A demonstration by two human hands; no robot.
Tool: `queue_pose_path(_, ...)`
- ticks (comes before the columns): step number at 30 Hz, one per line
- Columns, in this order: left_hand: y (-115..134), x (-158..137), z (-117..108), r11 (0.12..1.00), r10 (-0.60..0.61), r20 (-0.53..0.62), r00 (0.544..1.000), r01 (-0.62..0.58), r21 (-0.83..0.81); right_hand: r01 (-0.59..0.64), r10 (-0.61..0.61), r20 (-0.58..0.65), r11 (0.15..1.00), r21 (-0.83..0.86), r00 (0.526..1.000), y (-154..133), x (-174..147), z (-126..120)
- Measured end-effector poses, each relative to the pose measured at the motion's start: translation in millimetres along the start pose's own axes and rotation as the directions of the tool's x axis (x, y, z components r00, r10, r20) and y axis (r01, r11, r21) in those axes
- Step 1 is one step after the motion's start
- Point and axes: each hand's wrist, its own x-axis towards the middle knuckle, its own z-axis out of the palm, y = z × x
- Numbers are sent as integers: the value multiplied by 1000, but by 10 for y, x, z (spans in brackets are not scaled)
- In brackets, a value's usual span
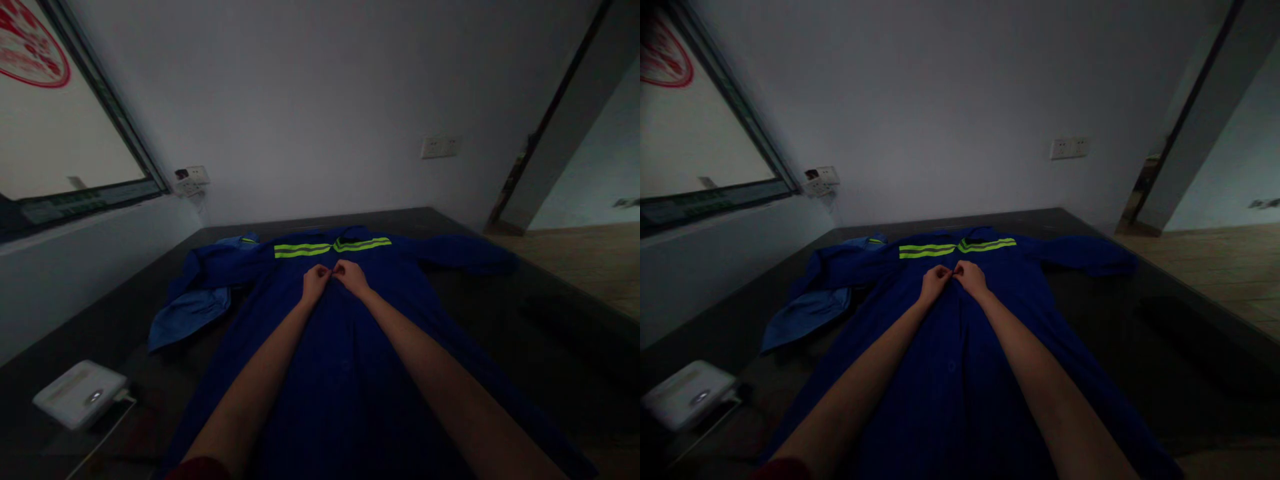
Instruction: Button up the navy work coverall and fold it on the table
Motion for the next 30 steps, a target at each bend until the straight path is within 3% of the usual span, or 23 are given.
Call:
queue_pose_path(16,-105,35,63,989,-59,6,998,59,-136,84,-82,-56,996,21,995,-64,-64,30)
queue_pose_path(30,-48,34,85,989,-62,67,996,70,-131,-45,92,-121,937,346,988,32,37,90)
